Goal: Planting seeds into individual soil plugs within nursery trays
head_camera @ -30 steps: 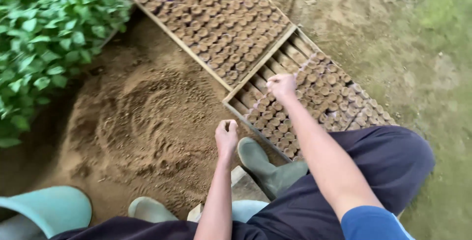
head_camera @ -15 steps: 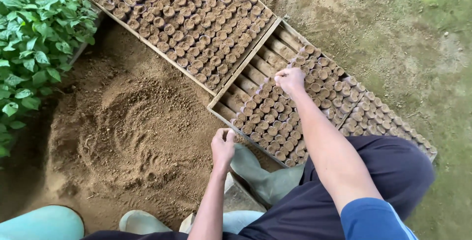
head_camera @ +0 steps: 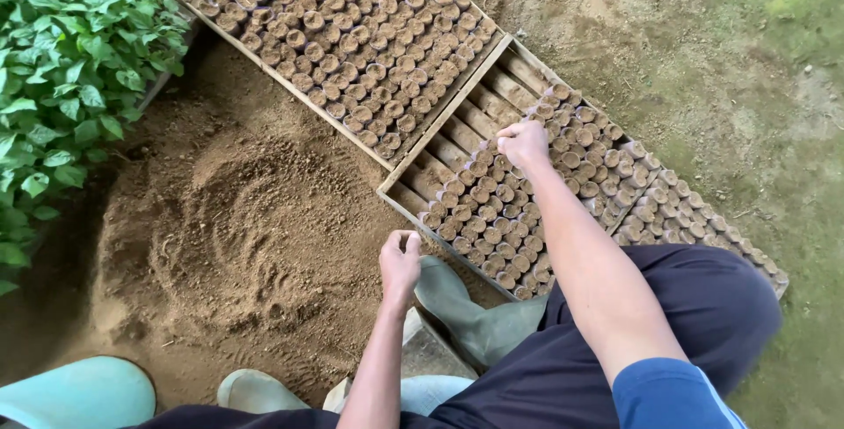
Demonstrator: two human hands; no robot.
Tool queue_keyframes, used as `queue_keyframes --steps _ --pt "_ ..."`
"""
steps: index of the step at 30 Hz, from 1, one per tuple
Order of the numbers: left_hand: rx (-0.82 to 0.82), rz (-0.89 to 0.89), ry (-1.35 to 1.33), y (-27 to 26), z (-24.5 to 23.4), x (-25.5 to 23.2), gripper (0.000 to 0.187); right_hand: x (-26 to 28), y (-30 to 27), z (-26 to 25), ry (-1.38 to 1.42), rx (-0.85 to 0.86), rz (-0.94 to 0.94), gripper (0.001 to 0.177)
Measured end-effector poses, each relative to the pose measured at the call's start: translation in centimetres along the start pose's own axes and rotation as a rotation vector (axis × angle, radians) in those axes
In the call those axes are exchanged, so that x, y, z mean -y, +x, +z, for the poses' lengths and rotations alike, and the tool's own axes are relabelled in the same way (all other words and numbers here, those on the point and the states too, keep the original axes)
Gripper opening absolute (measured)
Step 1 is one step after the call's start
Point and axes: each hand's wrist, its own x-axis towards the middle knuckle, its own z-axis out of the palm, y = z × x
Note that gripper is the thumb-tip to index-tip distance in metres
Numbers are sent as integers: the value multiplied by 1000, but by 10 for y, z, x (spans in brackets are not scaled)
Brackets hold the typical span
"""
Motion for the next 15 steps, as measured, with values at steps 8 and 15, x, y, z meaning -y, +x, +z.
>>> queue_keyframes --steps 8,15 --pt "-150 -62 -152 42 -20 40 15 60 -54 50 682 327 151 31" --pt "-548 -122 -341 59 -101 83 13 172 -170 179 541 728 -217 23"
